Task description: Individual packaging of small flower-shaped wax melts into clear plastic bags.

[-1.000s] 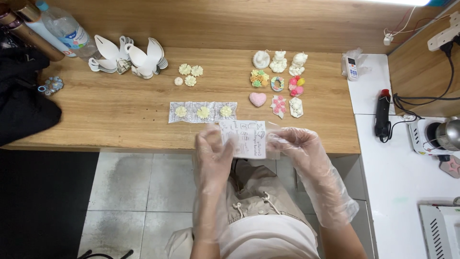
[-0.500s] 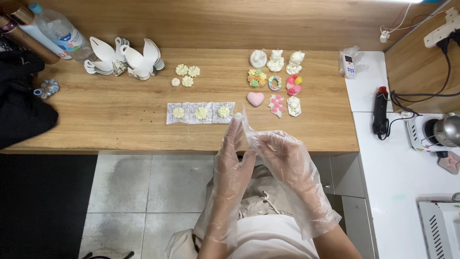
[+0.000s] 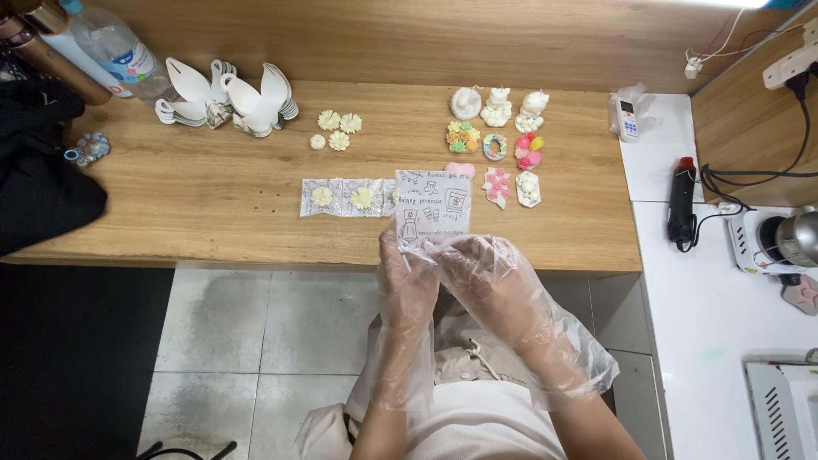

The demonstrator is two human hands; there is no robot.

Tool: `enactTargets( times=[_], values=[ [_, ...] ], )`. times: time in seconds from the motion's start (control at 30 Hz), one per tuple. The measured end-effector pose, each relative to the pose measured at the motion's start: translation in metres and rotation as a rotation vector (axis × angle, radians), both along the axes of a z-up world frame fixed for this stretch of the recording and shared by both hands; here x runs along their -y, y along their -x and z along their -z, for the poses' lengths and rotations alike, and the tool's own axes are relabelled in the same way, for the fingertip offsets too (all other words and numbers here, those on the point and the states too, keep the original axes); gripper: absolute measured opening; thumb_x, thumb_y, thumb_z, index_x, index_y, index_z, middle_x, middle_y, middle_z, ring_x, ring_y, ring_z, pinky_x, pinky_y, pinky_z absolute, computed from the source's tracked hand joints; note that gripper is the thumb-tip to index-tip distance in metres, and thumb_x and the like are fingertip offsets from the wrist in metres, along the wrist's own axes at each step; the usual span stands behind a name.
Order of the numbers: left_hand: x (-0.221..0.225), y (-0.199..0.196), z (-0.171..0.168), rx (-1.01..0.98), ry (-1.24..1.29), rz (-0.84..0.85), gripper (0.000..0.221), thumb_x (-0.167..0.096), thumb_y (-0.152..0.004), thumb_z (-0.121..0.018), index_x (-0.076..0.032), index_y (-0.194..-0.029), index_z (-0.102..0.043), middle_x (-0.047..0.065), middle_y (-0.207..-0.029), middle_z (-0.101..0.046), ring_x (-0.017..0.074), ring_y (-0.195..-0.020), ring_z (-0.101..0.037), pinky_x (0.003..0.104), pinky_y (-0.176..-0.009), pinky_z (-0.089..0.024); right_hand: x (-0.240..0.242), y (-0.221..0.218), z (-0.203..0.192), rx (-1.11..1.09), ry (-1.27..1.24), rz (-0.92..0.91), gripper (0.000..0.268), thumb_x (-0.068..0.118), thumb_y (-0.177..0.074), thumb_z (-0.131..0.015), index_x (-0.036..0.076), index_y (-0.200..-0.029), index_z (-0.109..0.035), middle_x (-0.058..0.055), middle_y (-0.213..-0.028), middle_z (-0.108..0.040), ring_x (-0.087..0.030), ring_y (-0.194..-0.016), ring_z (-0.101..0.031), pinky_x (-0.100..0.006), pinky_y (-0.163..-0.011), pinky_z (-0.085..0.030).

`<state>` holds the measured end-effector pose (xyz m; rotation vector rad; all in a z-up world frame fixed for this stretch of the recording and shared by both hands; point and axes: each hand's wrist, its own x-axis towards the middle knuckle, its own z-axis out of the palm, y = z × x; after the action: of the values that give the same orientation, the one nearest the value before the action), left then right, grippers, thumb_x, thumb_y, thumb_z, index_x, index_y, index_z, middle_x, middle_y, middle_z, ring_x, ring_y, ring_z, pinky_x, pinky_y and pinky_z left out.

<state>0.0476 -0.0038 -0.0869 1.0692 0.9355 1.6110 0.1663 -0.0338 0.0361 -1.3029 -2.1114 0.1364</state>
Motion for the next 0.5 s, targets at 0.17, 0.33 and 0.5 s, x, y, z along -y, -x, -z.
enactTargets(
  times=[0.17,0.33,0.5],
  values=[
    [-0.012,0.004,-0.028,0.331,0.026,0.121,0.095,0.008,-0.085,-0.075,-0.013,-0.161,-0.022,0.022,-0.139,-0.058,0.0288,-0.112,-0.066,0.042,-0.1,-0.06,0.0,0.005,0.005,-0.01,-0.085,-0.103,0.031,0.01,-0.086,-0.075,0.008,-0.116,-0.069,-0.012,-0.107,-0.07,-0.034,-0.094,-0.067,-0.044,-0.08,-0.055],
    [-0.019,0.009,-0.036,-0.174,0.109,-0.227,0.062,0.005,-0.107,-0.044,-0.011,-0.165,-0.03,0.018,-0.166,-0.045,0.0254,-0.138,-0.056,0.039,-0.111,-0.05,0.003,0.018,0.029,-0.084,-0.001,0.142,0.033,0.007,-0.091,-0.073,0.011,-0.123,-0.067,-0.015,-0.106,-0.068,-0.034,-0.093,-0.067,-0.043,-0.078,-0.055],
    [-0.011,0.015,-0.04,-0.244,0.047,-0.267,0.069,0.006,-0.101,-0.043,-0.011,-0.165,-0.023,0.017,-0.169,-0.034,0.0297,-0.15,-0.041,0.04,-0.122,-0.037,-0.007,0.039,0.009,-0.163,0.009,0.176,0.043,0.008,-0.086,-0.074,0.004,-0.127,-0.063,-0.019,-0.105,-0.065,-0.037,-0.092,-0.066,-0.043,-0.077,-0.053]
  ],
)
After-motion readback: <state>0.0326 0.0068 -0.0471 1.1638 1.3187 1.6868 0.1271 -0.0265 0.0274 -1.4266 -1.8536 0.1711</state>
